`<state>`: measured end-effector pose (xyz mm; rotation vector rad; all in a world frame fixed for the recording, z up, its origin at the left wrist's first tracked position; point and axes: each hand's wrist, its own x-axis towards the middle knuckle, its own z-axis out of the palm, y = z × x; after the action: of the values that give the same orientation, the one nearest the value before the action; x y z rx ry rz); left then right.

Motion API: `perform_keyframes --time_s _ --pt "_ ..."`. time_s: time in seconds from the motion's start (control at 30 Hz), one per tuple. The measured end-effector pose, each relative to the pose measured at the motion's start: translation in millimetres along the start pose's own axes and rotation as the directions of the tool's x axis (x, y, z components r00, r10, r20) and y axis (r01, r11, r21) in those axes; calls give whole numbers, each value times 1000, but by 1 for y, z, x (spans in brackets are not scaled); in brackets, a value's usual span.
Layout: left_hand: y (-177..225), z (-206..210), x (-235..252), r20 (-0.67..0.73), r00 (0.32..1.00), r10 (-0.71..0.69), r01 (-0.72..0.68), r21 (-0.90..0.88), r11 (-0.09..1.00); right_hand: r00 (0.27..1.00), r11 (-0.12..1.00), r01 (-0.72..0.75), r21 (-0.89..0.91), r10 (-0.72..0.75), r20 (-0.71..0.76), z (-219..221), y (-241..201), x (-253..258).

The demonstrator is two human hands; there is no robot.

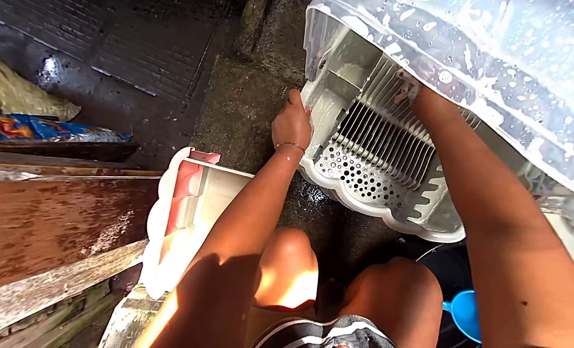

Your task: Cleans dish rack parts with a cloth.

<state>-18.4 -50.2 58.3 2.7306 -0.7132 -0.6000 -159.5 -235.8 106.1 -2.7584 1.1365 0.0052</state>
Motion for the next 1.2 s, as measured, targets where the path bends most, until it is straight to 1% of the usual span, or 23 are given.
perform_keyframes --time_s 0.07,0.13,0.2,0.23,0.3,0.4,0.53,0.67,0.73,0.8,0.83,0.9,0.93,0.97,1.03,1.07,1.1,1.13,1.2 --pt "2 -2 1 -3 1000 3 -3 -9 1000 999 998 49 50 -50 10 -1 4 -3" --pt "1 -4 1 -1 1000 5 -5 -11 1000 992 990 103 92 -109 58 -3 6 -1" --pt "0 -2 0 2 1000 9 -9 -15 1000 983 984 153 89 -161 85 -4 9 0" --pt "0 -1 0 2 1000 10 -10 -15 1000 982 984 156 86 -163 91 -6 9 1" --pt "0 -1 0 -4 1000 11 -11 -11 1000 991 989 126 73 -129 42 -4 6 3" --pt "-1 -2 0 -2 1000 13 -13 -41 999 999 993 17 120 -13 -30 4 -2 6" --pt "-1 -1 -1 -3 1000 12 -13 -42 999 997 991 -73 116 72 15 4 -1 12" --pt "0 -1 -1 -4 1000 9 -10 -36 999 977 970 -209 122 213 -20 7 -6 16" --pt "0 -1 -1 -7 1000 7 -7 -27 1000 955 949 -262 175 281 -98 12 -11 16" --pt "0 0 -1 -9 1000 6 -6 -25 1000 920 920 -257 296 327 -216 17 -10 15" --pt "1 0 -1 -12 1000 7 -7 -25 1000 897 910 -214 355 327 -298 23 -4 17" --pt "0 -1 0 -8 1000 9 -9 -24 1000 846 893 -81 442 297 -443 45 17 24" --pt "0 -1 0 -6 1000 8 -9 -18 1000 853 860 -46 508 298 -428 49 18 22" --pt "0 -1 1 -6 1000 9 -9 -15 1000 882 812 -52 581 310 -355 46 15 17" --pt "0 -1 2 -8 1000 14 -14 -20 1000 926 686 -127 716 342 -163 37 8 6" --pt "0 -1 1 -9 1000 16 -17 -24 1000 932 624 -176 761 354 -74 35 6 3" --pt "0 -1 1 -12 1000 20 -20 -33 999 932 567 -200 799 362 -23 34 6 1" --pt "0 -1 0 -13 1000 21 -22 -40 999 927 528 -212 822 374 -1 35 7 0" --pt "-1 0 -1 -19 1000 25 -26 -42 999 914 474 -201 857 406 -10 39 6 -3"
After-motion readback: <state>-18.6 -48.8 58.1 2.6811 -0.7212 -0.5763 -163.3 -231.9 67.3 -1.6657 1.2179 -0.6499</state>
